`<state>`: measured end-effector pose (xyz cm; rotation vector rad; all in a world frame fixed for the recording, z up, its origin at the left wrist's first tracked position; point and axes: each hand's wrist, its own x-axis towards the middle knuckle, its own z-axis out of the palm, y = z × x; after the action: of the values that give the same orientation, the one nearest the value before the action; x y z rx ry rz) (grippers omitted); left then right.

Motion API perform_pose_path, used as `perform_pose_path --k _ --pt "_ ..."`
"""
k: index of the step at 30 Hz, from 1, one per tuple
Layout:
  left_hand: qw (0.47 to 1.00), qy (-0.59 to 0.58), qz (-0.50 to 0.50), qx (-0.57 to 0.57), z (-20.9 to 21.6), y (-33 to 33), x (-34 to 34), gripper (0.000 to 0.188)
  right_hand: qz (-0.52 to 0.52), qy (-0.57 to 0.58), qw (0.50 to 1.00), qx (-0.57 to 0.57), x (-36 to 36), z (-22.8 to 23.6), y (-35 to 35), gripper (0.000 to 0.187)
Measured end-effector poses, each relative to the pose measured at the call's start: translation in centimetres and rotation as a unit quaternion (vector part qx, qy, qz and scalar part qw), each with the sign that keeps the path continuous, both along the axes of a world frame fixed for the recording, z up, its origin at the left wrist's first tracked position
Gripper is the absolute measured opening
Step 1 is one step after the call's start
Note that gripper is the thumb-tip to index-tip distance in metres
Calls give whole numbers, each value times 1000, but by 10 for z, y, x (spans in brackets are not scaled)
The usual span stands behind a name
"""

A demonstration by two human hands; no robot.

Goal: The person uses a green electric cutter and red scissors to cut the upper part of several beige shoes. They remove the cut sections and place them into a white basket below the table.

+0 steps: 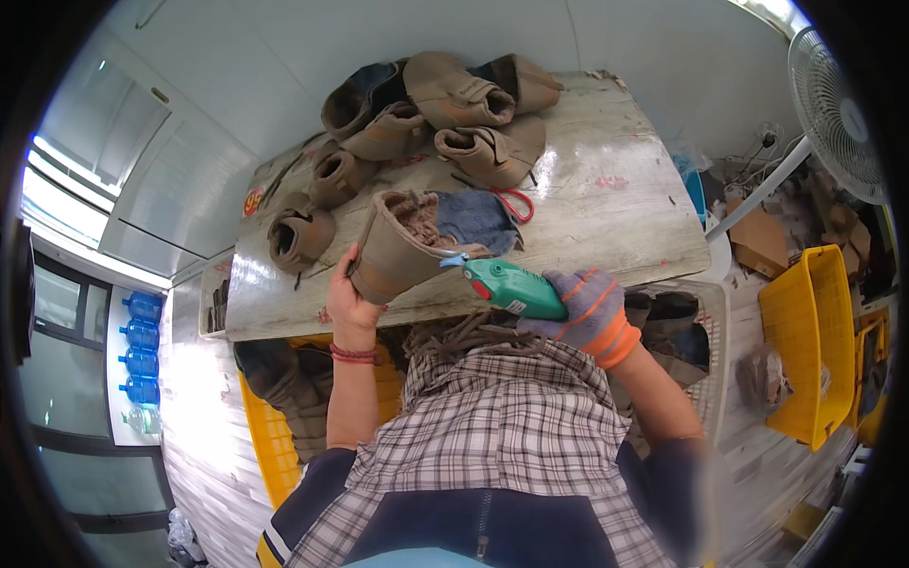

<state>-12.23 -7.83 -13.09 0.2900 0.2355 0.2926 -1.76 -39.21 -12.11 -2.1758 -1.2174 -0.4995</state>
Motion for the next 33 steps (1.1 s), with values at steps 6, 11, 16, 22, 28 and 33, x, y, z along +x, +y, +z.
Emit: perform_pose_path --k 6,11,16,22,28,33 --pt "993 -45 57 90 5 -20 -5 39 35 201 978 35 -16 8 12 53" --pt "957 -92 67 266 5 -34 -10 42 39 364 922 128 -26 -1 21 48" --pt "944 -104 69 305 -6 -36 -10 44 34 347 925 152 -26 -8 28 48" --pt "950 -106 48 288 2 -38 -6 43 46 276 951 133 -23 -11 19 47" --pt "902 -53 69 423 -15 -43 -2 38 27 378 913 149 -28 1 27 49" --pt "727 80 72 678 -20 -45 -5 19 -2 387 901 194 -24 -13 36 49"
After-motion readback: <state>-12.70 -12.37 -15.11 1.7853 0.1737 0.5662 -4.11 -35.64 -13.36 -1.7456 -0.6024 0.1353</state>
